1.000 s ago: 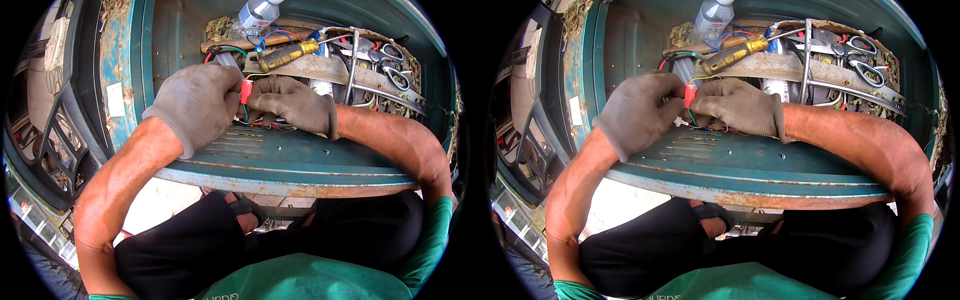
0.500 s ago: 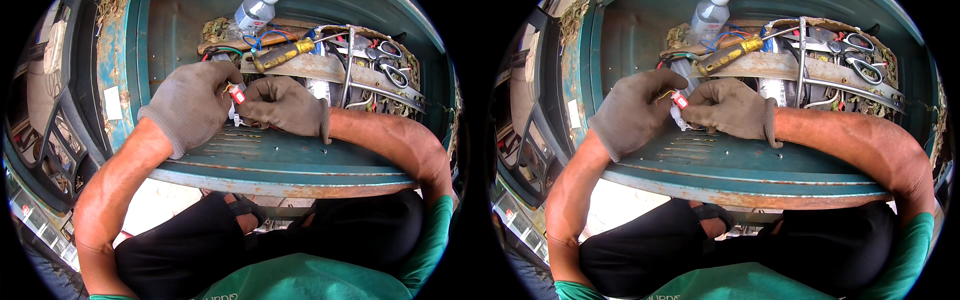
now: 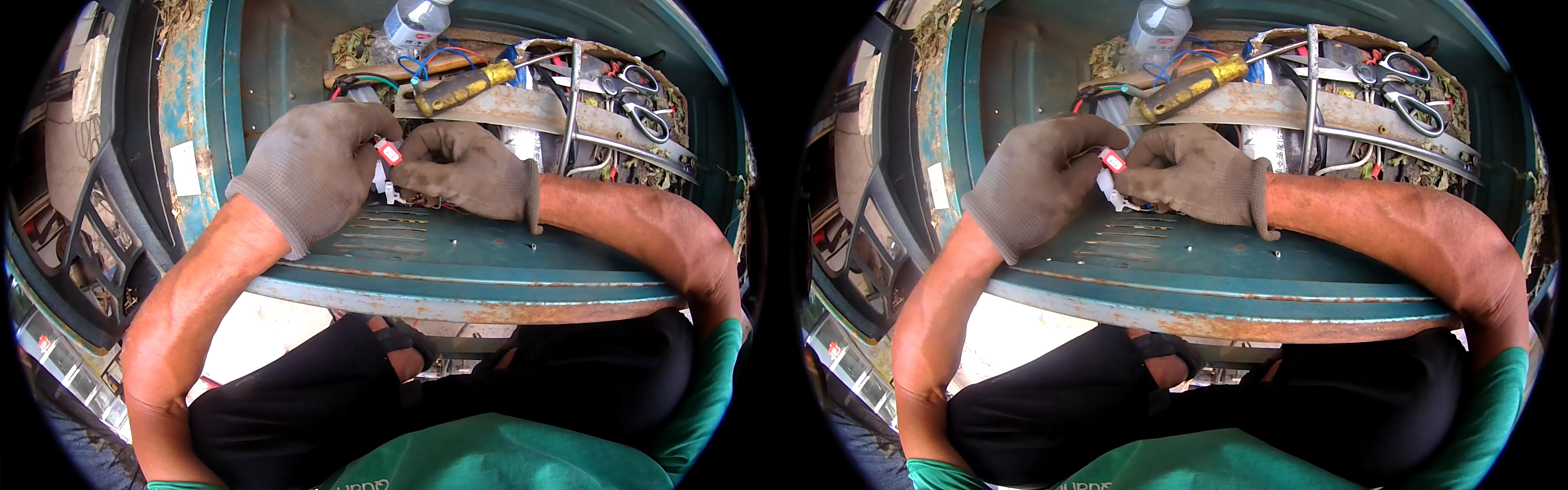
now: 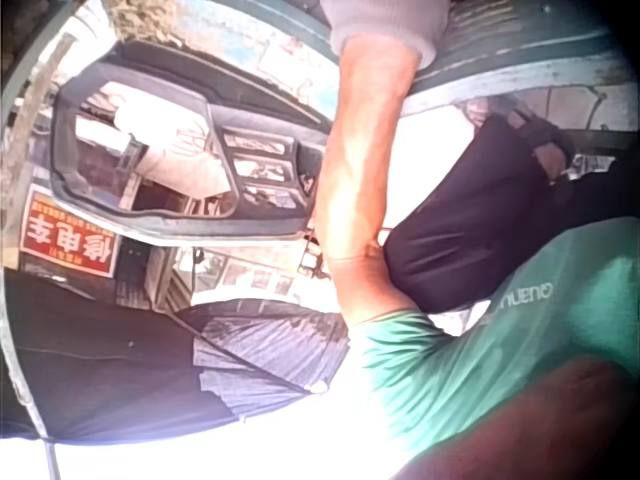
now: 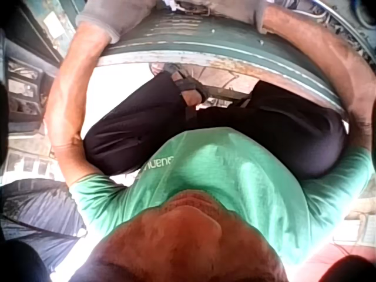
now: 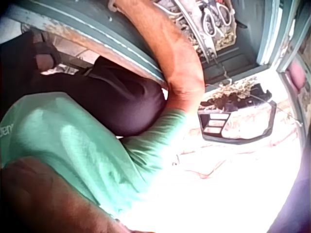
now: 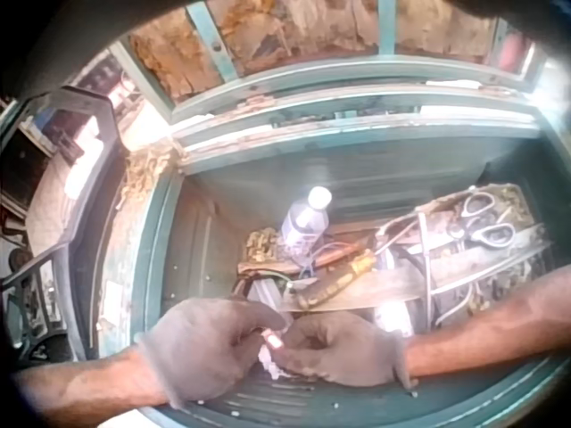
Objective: The person works on a complex wiring harness inside a green metal container, using gloved hands to manipulate various colored wires and connectors. They repeatedly connect and disconnect small white plastic plugs and a red fuse holder, organizing the bundle of wires within the confined space.
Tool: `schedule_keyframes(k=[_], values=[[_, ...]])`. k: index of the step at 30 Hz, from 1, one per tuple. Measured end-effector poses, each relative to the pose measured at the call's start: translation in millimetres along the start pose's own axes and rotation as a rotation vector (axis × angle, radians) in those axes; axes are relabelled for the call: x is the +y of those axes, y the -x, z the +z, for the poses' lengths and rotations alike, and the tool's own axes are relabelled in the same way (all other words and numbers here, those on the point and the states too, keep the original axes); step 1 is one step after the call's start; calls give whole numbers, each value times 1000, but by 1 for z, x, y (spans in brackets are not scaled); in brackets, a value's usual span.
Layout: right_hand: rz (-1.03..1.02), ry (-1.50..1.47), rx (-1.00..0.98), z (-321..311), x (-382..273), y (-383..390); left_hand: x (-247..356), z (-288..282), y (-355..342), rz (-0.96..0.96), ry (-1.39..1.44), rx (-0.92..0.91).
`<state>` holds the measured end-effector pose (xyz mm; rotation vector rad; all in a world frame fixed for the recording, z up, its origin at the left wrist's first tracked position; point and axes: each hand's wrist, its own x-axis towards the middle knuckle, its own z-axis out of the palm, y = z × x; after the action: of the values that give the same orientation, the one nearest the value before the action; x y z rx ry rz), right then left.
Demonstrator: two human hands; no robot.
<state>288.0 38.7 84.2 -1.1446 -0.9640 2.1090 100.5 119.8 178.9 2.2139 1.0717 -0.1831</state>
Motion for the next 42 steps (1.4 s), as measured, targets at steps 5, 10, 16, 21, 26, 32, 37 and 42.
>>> schedule_keyframes(k=[5,10,16,21,26,32,37,42], values=[[-14,26,-16,-1,-1,1,0,1,0,18,-17,3],[8,40,-7,-1,-4,2,0,1,-1,39,-38,0],[-5,68,25,3,-4,3,2,0,1,69,-55,5],[2,38,29,3,1,1,3,0,-1,53,-43,-7],[-1,38,14,1,2,1,4,1,-2,43,-46,-18],[1,19,21,2,2,1,5,0,-1,33,-39,-24],[6,7,15,1,0,1,5,0,-1,33,-35,-25],[7,38,25,2,0,2,3,0,-1,42,-28,-31]])
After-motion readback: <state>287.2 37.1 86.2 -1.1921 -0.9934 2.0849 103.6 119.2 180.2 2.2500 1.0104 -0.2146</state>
